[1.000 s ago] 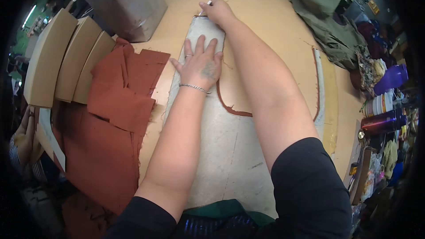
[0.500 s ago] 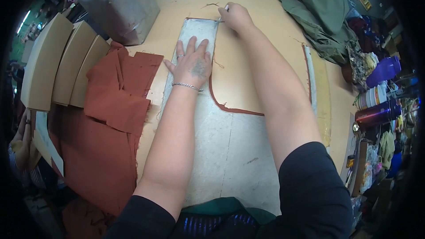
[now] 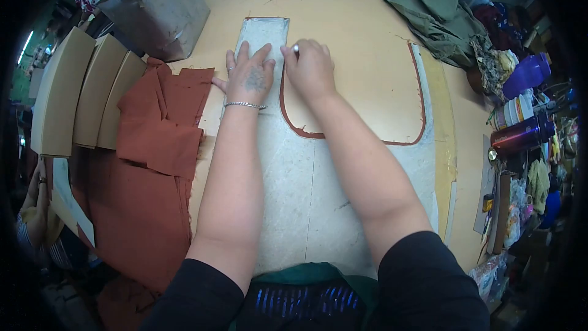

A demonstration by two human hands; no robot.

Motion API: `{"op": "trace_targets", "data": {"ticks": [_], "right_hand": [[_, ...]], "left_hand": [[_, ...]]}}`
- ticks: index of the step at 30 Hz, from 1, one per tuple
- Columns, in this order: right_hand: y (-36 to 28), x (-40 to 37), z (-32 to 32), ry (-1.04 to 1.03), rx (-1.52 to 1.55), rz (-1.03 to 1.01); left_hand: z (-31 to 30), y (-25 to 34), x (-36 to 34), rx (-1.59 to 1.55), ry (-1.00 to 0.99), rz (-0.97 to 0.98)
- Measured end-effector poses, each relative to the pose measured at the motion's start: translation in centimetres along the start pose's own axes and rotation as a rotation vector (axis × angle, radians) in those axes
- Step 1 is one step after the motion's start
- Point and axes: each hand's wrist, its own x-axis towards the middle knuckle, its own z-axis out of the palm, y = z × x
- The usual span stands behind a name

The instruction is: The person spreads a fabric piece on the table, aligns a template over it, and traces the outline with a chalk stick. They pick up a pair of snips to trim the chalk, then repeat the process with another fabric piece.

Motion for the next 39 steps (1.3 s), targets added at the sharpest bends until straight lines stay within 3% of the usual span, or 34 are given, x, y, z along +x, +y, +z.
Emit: {"op": "trace_targets", "data": {"ticks": [8,13,22,25,32,35,39], "right_hand": [[-3.2,-7.8,-4.2,-0.111,0.125,-0.1],[-2.4,-9.2,-7.6,-0.339,0.065,-0.11],[5.7,-11.1,-17.6,-0.421,0.049,0.078],[7.6,-12.0,-20.7,-0.359,0.055,0.221],[11.5,-13.0,-20.2,-0.089,0.135,0.03],[12.3,-12.8,-21.3,0.299,0.417,0.272],[16.3,-12.5,-22.9,0.657,0.248,0.498]], "left_hand": [[-0.1,0.0,0.0,0.025,-0.021,-0.014],[-0.1,0.1,0.1,0.046,-0.023,-0.011],[0.6,0.1,0.2,0.152,0.001,0.008],[0.6,0.2,0.4,0.174,0.026,-0.006],[1.4,-0.7,0.8,0.135,0.107,0.065],[2.2,-3.2,2.4,0.145,0.189,0.21],[4.2,0.2,1.6,0.08,0.375,0.542]]}}
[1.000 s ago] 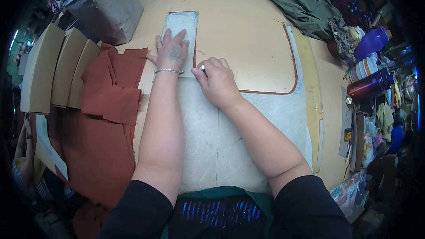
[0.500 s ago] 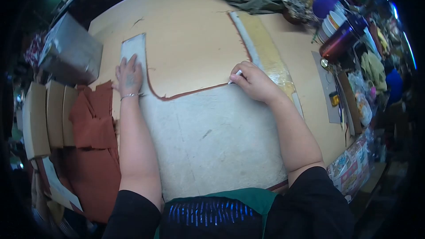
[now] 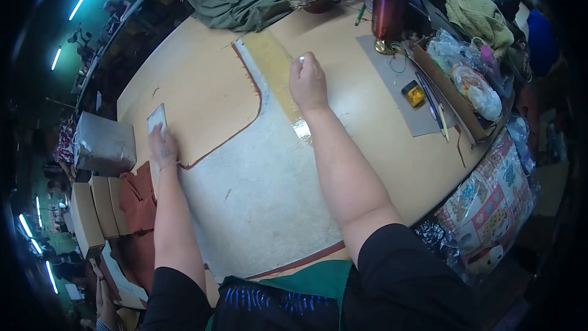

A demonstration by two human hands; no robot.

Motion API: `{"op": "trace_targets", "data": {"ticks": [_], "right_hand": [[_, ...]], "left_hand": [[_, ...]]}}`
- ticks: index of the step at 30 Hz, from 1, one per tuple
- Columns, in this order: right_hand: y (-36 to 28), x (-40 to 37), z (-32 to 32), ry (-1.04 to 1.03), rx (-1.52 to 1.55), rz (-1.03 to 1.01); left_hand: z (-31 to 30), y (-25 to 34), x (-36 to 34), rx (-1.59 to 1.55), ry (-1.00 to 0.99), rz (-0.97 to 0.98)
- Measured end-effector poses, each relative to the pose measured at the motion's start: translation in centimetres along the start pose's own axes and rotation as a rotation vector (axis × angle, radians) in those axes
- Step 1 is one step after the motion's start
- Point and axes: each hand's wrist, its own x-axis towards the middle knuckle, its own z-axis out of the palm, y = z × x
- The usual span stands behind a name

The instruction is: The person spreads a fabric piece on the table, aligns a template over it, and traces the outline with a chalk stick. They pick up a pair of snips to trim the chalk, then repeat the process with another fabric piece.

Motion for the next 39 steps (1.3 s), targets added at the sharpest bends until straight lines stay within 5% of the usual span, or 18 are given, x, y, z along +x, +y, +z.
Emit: {"op": "trace_targets", "data": {"ticks": [3,6,8,24,27,29,33,34,39], "right_hand": [[0.6,0.7,-1.0,0.002,-0.383,-0.166],[-0.1,0.3,-0.8,-0.203,-0.592,0.005],[-0.1,0.3,-0.7,-0.252,-0.582,0.037],[-0.2,0.1,-1.3,-0.292,-0.59,0.086],[-0.2,0.2,-1.1,-0.255,-0.596,0.076],[0.3,0.6,-1.0,-0.21,-0.573,0.04],[1.4,0.7,-0.4,-0.109,-0.252,-0.11],[1.3,0.7,-0.2,-0.104,-0.146,-0.158],[-1.4,-1.3,0.5,-0.454,0.194,0.059]], "left_hand": [[1.1,11.8,0.9,-0.056,-0.178,0.194],[2.9,20.8,2.1,-0.01,-0.645,0.061],[4.5,23.4,2.8,0.025,-0.705,-0.001],[4.8,24.8,3.3,0.063,-0.764,-0.082],[5.1,23.4,3.2,-0.11,-0.646,-0.122],[4.1,21.7,0.7,-0.394,-0.396,0.09],[-6.9,25.2,-7.4,-0.326,-0.744,0.419],[-8.7,26.6,-8.4,-0.225,-0.867,0.362],[-7.8,26.0,-10.5,-0.224,-0.811,0.385]]}}
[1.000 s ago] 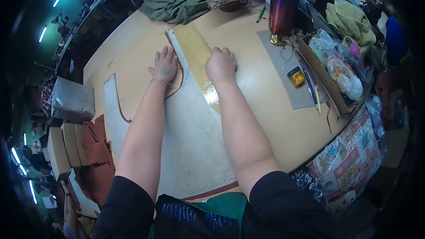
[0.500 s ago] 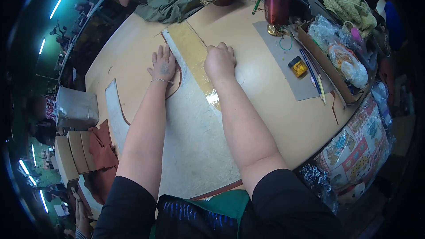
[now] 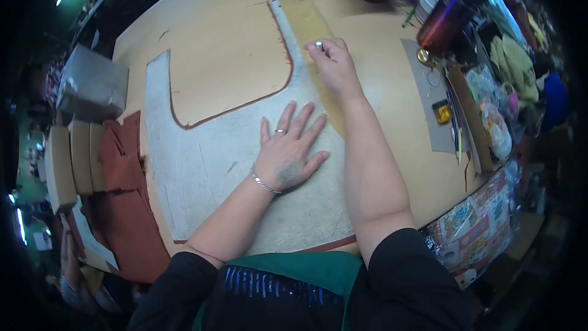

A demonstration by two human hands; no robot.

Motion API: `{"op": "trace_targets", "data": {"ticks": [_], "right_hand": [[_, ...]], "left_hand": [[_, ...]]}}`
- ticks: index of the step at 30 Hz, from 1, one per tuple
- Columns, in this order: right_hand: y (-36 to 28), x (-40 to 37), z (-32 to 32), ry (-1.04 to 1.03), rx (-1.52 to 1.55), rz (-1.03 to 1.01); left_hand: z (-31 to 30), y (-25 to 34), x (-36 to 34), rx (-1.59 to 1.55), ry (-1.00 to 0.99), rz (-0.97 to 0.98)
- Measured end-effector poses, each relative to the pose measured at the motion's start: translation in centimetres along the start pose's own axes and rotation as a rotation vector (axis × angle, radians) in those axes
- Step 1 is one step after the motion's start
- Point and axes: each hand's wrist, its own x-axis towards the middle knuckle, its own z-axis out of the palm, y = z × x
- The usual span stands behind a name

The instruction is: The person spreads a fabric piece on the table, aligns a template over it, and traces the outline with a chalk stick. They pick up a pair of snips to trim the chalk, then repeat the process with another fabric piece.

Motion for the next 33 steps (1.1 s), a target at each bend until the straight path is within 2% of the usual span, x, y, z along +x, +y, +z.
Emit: {"op": "trace_targets", "data": {"ticks": [2,7,9,15,18,20,23,28,31,33], "right_hand": [[-1.6,-0.9,1.3,-0.186,0.136,0.116],[-2.3,-2.3,5.7,-0.413,-0.068,0.201],[-3.0,-2.4,7.1,-0.488,-0.179,0.211],[-2.9,-2.7,9.6,-0.608,-0.228,0.1],[-2.9,-2.5,9.6,-0.613,-0.298,0.122],[-3.7,-2.2,8.1,-0.58,-0.428,0.056],[-3.0,-0.7,4.9,-0.515,-0.586,0.038],[-3.3,2.7,2.5,-0.51,-0.742,-0.001],[-1.6,6.1,2.7,-0.538,-0.831,-0.188],[-1.6,8.3,3.3,-0.553,-0.78,-0.111]], "left_hand": [[-0.3,-0.2,0.0,-0.043,0.012,-0.008],[0.4,-0.6,-0.1,-0.15,0.049,-0.029],[0.5,-0.8,-0.2,-0.154,0.046,-0.031],[0.0,-0.9,-0.2,-0.204,-0.054,-0.039],[-0.5,-0.8,0.0,-0.205,-0.062,-0.048],[-0.2,-0.7,0.0,-0.182,-0.064,-0.054],[0.5,-0.7,-0.2,-0.166,0.073,-0.029],[0.3,-0.7,-0.2,-0.13,0.042,-0.004],[0.3,-0.8,-0.1,-0.123,0.053,-0.005],[0.3,-0.7,-0.2,-0.126,0.053,-0.006]]}}
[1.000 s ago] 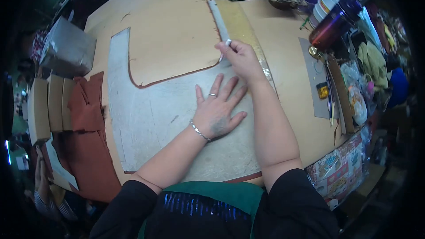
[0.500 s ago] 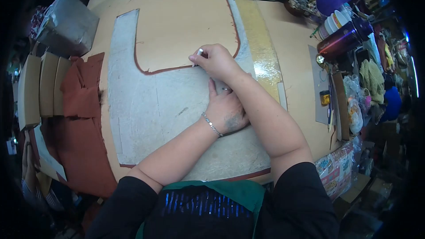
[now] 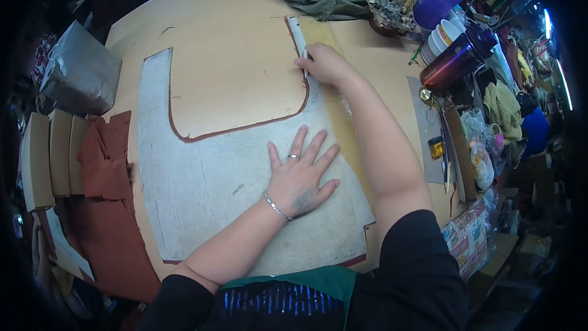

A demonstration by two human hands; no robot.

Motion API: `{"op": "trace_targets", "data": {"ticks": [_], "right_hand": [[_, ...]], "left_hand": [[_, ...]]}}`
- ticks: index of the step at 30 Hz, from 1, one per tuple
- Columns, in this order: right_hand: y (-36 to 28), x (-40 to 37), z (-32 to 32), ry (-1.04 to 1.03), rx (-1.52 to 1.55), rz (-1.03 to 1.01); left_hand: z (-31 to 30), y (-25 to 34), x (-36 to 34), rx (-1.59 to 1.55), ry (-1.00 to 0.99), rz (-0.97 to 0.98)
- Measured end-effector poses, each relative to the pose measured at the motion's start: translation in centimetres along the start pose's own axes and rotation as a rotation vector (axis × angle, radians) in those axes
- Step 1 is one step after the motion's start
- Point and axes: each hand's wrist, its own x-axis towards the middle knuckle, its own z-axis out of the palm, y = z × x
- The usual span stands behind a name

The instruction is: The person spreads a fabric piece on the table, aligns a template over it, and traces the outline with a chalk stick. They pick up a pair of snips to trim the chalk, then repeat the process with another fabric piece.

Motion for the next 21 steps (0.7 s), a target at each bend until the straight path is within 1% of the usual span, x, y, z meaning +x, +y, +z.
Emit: {"op": "trace_targets", "data": {"ticks": [4,8,12,15,17,18,19,20,21], "right_hand": [[0.6,5.0,-0.6,-0.008,0.028,0.016],[1.9,10.9,-0.3,0.138,-0.049,-0.046],[2.9,14.2,0.6,0.327,-0.045,-0.068],[4.6,14.1,1.3,0.352,0.204,-0.064],[5.2,14.1,1.9,0.485,0.522,-0.118],[5.5,14.0,2.2,0.552,0.685,-0.142],[5.6,13.9,2.3,0.554,0.731,-0.132],[5.5,13.8,2.0,0.548,0.656,-0.082],[5.4,13.6,1.7,0.532,0.582,-0.03]], "left_hand": [[-0.2,0.0,0.2,-0.013,-0.011,-0.011],[-0.5,0.0,0.3,-0.023,-0.027,-0.02],[-0.6,-0.1,0.5,-0.023,-0.037,-0.022],[-0.7,0.0,0.5,-0.021,-0.03,-0.018],[-0.8,0.0,0.6,-0.033,0.015,-0.011],[-0.8,-0.1,0.8,-0.057,0.004,-0.031],[-1.0,-0.5,1.3,-0.073,-0.009,-0.046],[-1.3,-0.9,2.0,-0.086,-0.021,-0.057],[-1.3,-1.8,3.3,-0.161,0.025,-0.075]]}}
